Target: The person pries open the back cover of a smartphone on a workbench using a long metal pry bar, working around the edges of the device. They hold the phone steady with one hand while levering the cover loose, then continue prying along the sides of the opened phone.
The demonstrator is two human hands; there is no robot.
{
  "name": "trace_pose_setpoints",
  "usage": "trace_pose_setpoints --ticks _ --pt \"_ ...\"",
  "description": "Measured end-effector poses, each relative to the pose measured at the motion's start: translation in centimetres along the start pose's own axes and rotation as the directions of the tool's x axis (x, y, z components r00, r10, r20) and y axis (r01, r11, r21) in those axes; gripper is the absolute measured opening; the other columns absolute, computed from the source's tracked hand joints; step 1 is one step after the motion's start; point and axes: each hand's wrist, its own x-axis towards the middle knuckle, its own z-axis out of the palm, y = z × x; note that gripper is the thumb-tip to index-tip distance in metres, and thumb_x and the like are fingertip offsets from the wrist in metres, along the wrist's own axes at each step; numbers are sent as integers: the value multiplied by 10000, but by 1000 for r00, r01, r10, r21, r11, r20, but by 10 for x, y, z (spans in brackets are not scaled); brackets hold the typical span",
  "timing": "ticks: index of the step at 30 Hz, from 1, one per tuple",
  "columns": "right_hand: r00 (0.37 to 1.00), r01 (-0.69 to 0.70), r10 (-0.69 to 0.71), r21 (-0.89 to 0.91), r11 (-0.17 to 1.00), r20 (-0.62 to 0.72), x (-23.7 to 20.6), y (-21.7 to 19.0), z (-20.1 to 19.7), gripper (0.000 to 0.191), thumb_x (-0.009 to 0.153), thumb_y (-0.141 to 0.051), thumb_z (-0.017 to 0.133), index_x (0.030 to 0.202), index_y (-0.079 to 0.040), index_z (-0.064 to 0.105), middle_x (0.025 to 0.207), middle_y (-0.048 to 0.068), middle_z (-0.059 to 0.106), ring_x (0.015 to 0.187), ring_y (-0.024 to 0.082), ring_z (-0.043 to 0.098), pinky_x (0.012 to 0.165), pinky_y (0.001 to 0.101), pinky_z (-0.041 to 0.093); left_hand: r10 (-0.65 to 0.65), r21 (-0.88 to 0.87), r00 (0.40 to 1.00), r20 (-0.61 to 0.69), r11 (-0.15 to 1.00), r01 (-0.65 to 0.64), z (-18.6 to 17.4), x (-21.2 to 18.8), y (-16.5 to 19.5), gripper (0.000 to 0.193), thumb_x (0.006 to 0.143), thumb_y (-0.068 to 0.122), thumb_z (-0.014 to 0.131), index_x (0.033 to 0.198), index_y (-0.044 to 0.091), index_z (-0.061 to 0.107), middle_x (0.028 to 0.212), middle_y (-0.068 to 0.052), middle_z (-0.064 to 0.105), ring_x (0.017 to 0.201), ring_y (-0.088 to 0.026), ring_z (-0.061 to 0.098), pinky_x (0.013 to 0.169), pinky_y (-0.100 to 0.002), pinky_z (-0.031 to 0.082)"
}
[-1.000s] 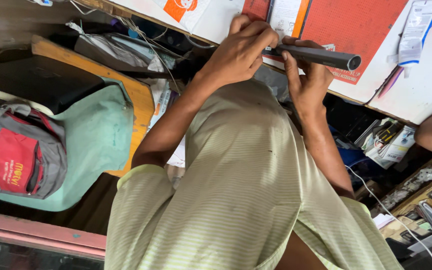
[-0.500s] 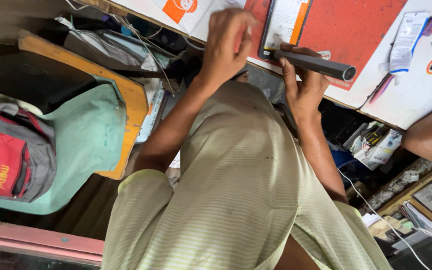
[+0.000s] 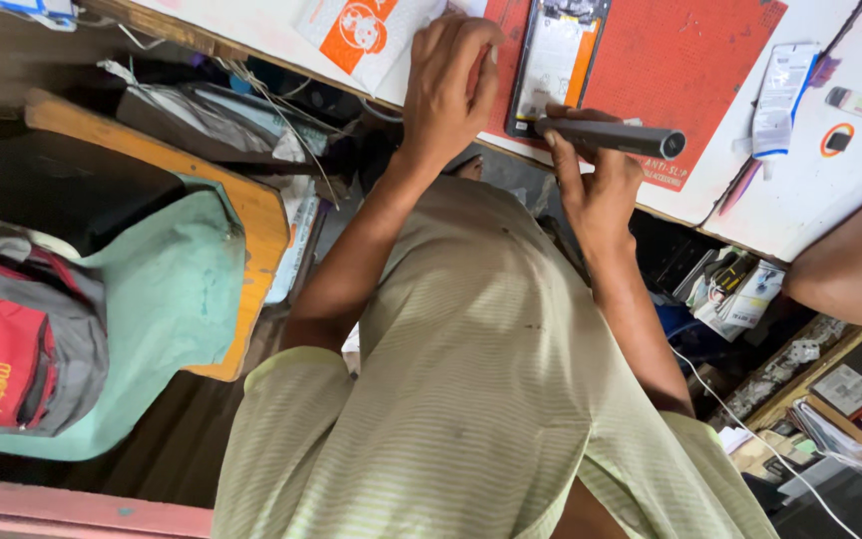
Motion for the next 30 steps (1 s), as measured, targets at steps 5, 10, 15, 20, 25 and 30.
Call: trace_pose_setpoints --ticks 5,10,15,20,25,30 --pt "1000 17 -17 6 1000 -6 2 -4 -1 189 1080 22 689 1240 52 594 1261 180 715 1138 255 756 967 355 651 -29 1 1000 11 1000 29 3 2 -4 218 943 -9 657 1137 76 605 1112 -72 645 1145 -319 585 1046 -455 433" --pt "1000 9 -8 -38 999 7 4 -10 -3 162 1072 25 696 1216 54 629 1262 171 715 1141 259 751 980 356 643 -4 21 1000 2 1000 4 2 2 -3 224 928 -13 646 1132 66 595 1102 -75 634 1137 -330 571 1036 -458 429" --pt "1000 17 -16 -70 997 15 4 -12 -5 169 1075 2 710 1216 49 630 1253 155 722 1137 267 752 985 360 628 -34 1 999 31 999 34 1 2 -2 214 930 -17 656 1115 70 594 1076 -65 640 1072 -300 587 976 -445 433" --pt "1000 24 -23 -114 993 15 7 -10 -6 147 1060 -15 738 1178 28 663 1229 134 737 1072 259 757 922 357 605 -21 8 999 27 1000 21 2 0 -1 234 922 -27 660 1116 78 585 1079 -56 640 1068 -294 588 965 -438 428" --pt "1000 10 -10 -99 995 4 4 -9 -4 136 1068 -12 733 1190 15 678 1237 125 734 1094 255 750 938 348 599 -38 2 999 32 999 38 3 -1 -1 252 923 -21 665 1137 89 590 1084 -47 645 1051 -280 593 944 -428 434" --pt "1000 5 -6 42 999 17 -1 3 -1 168 1070 5 717 1223 13 648 1244 137 715 1131 240 729 978 349 594 -36 22 999 36 999 36 7 -1 -1 235 940 -12 671 1131 96 588 1084 -33 648 1054 -270 596 950 -426 432"
